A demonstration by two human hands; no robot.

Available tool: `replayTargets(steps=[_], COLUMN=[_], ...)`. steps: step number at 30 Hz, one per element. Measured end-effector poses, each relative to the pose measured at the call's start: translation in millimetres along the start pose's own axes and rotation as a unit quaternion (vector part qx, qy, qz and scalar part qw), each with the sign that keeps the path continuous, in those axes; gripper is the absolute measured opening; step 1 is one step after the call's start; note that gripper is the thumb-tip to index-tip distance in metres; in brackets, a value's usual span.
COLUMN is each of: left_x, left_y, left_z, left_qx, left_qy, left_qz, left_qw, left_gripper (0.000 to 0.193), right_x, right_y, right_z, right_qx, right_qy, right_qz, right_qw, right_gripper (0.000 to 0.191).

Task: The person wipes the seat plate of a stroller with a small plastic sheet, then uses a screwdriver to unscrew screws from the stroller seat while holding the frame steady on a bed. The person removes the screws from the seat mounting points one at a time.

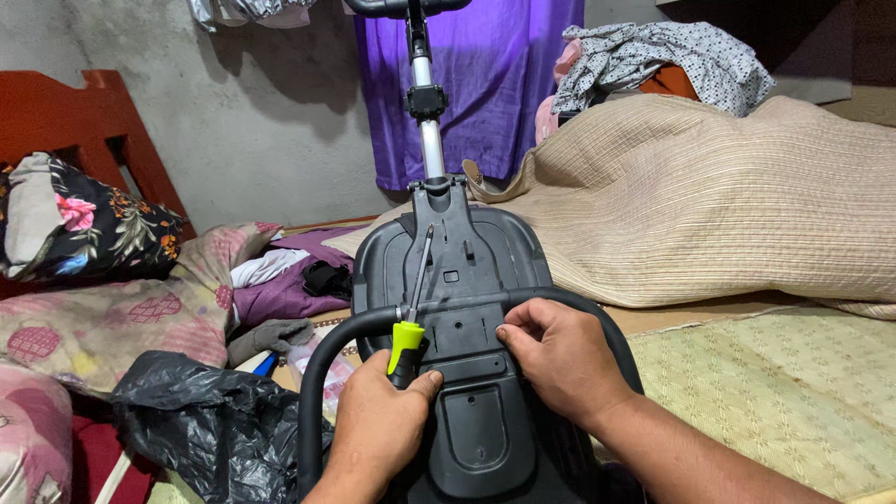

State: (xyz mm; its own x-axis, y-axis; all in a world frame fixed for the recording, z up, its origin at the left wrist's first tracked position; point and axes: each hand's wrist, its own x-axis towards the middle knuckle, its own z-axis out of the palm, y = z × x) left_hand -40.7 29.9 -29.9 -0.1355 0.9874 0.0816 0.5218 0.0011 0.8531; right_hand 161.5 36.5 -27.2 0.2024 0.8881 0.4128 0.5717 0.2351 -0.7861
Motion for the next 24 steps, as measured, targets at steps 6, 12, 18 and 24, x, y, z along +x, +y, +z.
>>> replayTargets(steps=[6,12,18,24], left_x=[-1.2,-2.5,-3.9,-4.3], left_y=[0.8,3.4,5.8,5.5], left_z=[-0.2,-0.5,-1.4,-1.5], left_qx=[-0.009,-0.001,-0.005,-0.008], left_qy=[0.015,0.012,0.011,0.003], left_qz=[0.033,0.022,0.016,0.002], left_qw=[0.999,1.000,1.000,1.000], left_gripper=[0.033,0.034,0.034,0.033], right_x=[-2.8,-2.7,0.0,-1.5], right_y=[-2.3,-5.9,-5.2,2.6], right_z=[-0.6,1.6,3.1,1.6], right_qx=[-0.013,-0.079,-0.035,-0.043], right_qy=[0.005,0.023,0.024,0.007], right_qz=[-0.070,-0.112,-0.093,-0.093], right_qw=[0.997,0.990,0.995,0.995], right_gripper=[0.016,0.014,0.014,0.016])
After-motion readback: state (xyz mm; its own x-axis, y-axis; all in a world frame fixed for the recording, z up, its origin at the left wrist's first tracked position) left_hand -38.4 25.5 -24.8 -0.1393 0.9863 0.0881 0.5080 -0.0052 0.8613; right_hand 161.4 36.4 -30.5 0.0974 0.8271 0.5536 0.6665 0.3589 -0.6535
